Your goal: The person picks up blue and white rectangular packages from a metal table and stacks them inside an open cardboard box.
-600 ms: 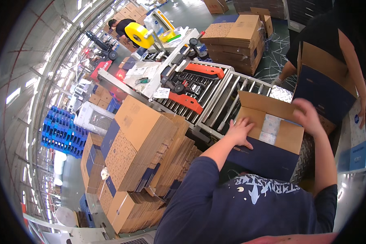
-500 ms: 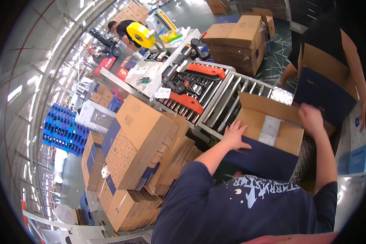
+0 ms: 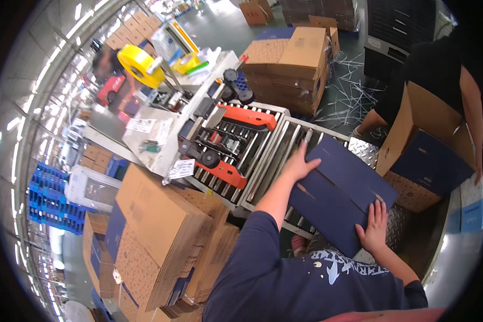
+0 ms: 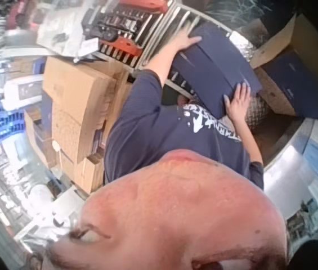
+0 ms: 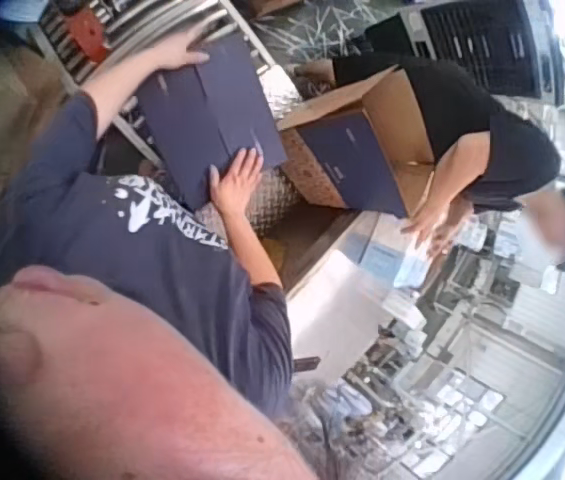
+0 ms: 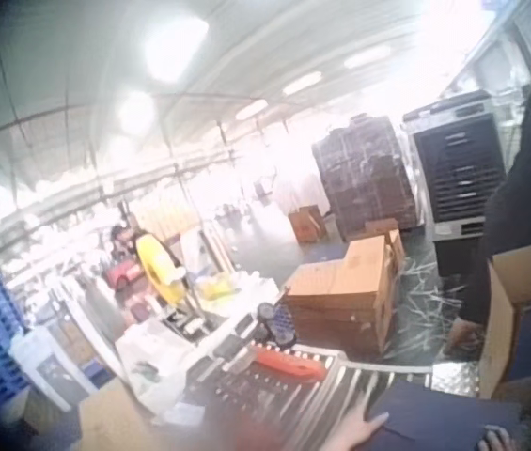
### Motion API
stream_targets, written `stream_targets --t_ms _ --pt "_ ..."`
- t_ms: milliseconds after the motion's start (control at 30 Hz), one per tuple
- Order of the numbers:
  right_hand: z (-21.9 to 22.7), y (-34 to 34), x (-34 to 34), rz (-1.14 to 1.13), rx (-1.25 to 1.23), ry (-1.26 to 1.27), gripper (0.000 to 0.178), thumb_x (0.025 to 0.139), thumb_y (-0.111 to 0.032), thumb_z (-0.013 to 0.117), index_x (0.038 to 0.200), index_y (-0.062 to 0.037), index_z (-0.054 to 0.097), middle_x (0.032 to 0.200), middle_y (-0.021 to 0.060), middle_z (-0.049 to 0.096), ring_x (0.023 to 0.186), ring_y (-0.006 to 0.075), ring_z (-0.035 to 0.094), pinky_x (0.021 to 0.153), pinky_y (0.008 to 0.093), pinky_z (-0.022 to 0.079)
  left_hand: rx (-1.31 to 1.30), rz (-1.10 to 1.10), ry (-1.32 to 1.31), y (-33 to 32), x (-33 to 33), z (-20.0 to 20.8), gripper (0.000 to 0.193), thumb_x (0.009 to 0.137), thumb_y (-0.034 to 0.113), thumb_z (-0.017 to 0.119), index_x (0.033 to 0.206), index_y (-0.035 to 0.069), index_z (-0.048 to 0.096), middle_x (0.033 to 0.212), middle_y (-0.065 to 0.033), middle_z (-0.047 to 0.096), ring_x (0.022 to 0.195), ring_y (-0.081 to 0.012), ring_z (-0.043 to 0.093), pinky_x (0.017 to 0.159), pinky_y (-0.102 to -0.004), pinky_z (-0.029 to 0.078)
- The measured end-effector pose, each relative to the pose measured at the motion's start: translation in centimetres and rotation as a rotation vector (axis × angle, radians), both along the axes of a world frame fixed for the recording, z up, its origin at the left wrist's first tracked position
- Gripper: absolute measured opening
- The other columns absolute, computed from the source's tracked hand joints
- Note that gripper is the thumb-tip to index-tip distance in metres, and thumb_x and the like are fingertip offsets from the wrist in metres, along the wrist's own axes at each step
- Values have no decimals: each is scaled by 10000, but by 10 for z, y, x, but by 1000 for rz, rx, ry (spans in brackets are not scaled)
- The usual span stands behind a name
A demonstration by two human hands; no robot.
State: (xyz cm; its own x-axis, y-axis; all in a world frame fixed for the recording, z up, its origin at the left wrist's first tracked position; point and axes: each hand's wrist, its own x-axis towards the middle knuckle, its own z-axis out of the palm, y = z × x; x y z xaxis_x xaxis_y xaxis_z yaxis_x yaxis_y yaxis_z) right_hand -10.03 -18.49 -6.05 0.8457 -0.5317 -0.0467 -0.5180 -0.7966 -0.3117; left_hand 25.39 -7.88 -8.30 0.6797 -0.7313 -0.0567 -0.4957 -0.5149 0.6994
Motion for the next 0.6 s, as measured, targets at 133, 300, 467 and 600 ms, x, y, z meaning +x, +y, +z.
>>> stream_targets --t_ms 133,300,467,600 --pt "-2 -1 100 63 -20 -21 837 762 -315 658 1409 34 259 1503 230 168 1403 414 110 1097 569 169 223 -84 -568 4 47 29 710 875 506 514 1419 82 344 1478 -122 323 1389 -316 235 1108 -524 181" --pt "-9 4 241 242 -29 -68 806 773 -345 659 1396 22 301 1500 226 187 1409 400 113 1095 582 168 336 -251 -606 72 92 36 882 849 608 474 1433 -20 265 1520 -197 191 1435 -304 106 1136 -525 80" --pt "-2 16 364 382 -82 -89 830 783 -384 662 1401 29 292 1501 230 184 1410 389 118 1089 599 161 360 -129 -567 113 195 42 896 858 613 461 1442 -27 232 1531 -196 157 1435 -294 111 1154 -455 86" --pt "-5 30 403 450 -75 -118 787 812 -373 633 1403 23 297 1502 224 188 1406 390 132 1079 613 170 349 -86 -563 125 238 39 868 873 589 454 1437 -34 239 1528 -200 164 1433 -296 119 1157 -441 92"
